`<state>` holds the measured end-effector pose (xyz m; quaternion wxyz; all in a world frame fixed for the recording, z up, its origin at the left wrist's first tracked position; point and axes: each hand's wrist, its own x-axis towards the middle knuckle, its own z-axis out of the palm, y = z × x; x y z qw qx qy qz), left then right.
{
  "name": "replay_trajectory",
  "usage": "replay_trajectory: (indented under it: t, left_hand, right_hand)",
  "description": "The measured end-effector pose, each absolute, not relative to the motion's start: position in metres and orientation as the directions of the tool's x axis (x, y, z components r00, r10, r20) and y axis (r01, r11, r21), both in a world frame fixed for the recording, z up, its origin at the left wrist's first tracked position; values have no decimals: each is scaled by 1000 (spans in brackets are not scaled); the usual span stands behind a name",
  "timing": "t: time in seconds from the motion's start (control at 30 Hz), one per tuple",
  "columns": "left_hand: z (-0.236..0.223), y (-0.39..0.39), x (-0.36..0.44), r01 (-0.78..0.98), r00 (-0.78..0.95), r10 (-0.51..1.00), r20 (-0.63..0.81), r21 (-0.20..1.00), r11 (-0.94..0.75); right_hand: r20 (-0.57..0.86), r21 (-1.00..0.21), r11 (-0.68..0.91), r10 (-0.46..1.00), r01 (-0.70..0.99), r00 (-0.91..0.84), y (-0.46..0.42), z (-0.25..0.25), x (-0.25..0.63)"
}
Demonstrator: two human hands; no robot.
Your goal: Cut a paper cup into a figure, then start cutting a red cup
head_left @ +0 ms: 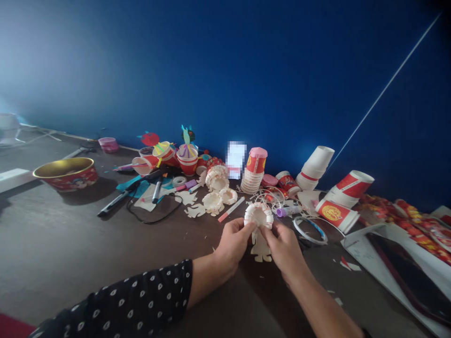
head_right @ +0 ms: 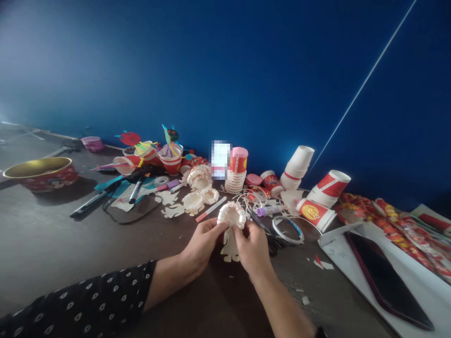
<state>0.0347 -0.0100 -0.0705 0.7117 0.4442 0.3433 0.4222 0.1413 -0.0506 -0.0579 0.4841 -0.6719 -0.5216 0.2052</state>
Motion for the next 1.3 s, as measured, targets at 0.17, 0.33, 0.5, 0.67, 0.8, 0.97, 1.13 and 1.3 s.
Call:
replay_trajectory:
  t: [0.17,0.33,0.5,0.67,0.8,0.97,1.13,1.3]
  left_hand:
    - [-72,-10,35,-244,366,923,-123,944,222]
    - [-73,-11,36,-268,356,926,-125,936,229]
    - [-74,-11,36,-246,367,922,-120,944,221]
    - [-75,-11,37,-193,360,928,-96,966,175]
    - [-73,-12,37,-211,391,917,-78,962,172]
    - [-68,-14,36,-216,388,917,-95,958,190]
    - [-69,-13,35,-191,398,908,-133,956,223]
    - [-68,-13,36,-184,408,903,-133,957,224]
  right_hand:
    - [207,-887,20,910,461,360,-53,-54,137]
    - [153,-931,19,926,364,345,-55,-52,138]
    - [145,-919,19,945,393,294,-56,-49,140]
    - [178,-878,-4,926,478,334,-54,-51,140]
    - [221,-842,-27,894,539,389,-52,-56,142]
    - [214,-832,-29,904,553,369,-52,-56,142]
    - [224,-828,-15,907,561,356,-53,-55,139]
    - [211,-879,36,924,476,320,-52,-58,139]
